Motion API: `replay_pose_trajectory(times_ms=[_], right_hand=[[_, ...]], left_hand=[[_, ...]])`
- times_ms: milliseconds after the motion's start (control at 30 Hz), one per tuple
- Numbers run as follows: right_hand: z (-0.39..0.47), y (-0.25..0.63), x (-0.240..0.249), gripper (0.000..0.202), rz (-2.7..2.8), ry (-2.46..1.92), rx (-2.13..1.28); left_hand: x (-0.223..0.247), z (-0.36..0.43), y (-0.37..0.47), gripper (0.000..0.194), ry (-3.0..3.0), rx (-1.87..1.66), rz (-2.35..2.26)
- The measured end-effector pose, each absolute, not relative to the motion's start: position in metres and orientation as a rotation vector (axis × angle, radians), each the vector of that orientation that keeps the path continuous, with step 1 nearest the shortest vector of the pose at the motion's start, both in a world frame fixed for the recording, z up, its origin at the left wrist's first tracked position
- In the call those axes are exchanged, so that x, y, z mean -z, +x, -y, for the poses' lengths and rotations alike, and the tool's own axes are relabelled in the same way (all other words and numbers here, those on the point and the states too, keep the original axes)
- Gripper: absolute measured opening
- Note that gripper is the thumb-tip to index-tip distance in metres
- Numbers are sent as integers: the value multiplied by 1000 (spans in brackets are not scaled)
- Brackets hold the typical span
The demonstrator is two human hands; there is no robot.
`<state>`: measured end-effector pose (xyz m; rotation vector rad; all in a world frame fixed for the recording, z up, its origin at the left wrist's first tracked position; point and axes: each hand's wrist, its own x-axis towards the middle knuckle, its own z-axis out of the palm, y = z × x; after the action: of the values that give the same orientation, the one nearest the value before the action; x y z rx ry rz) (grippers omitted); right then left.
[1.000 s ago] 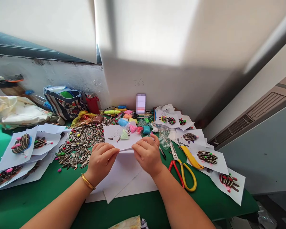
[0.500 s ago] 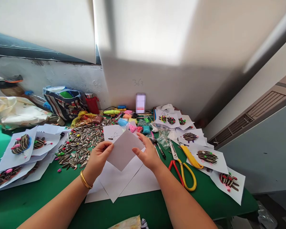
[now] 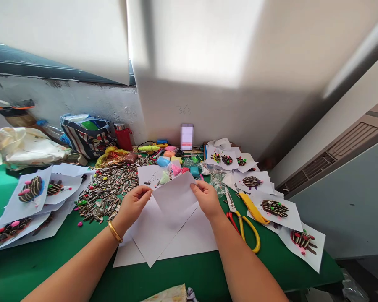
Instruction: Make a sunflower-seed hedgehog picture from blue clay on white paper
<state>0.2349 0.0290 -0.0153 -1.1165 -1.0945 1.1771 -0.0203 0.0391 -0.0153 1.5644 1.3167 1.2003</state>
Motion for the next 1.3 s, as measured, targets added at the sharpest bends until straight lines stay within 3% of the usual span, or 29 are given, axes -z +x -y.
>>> replay_pose_trajectory(times_ms=[133,300,500,700,800,933,1067,1300], right_hand=[[-30,226,20,33,966,-1051,-1174],[-24,209,23,36,1097,-1046,-1194],[-18,222,11,60,1863,-1140,-944],[-9,225,8,58,2549,-1411,-689],[6,218,9,67,2645,-1515,-597],[30,208,13,67,2586,-1730,-407],[43,209,11,54,2376,-1793,-328],[33,227,-5,66,1547,-1385,-858]], left_hand=[[16,-36,-17,25,1279,-1281,-1174],[17,-27,-8,48,1029,-1128,-855],[20,-35,-10,45,730,-1325,-914],[25,-41,-12,45,619,-1351,-943],[23,-41,-12,42,605,-1361,-937],[15,-38,-13,41,583,-1382,-930],[10,-33,-14,44,662,-1360,-879],[8,-25,-15,34,1003,-1056,-857]])
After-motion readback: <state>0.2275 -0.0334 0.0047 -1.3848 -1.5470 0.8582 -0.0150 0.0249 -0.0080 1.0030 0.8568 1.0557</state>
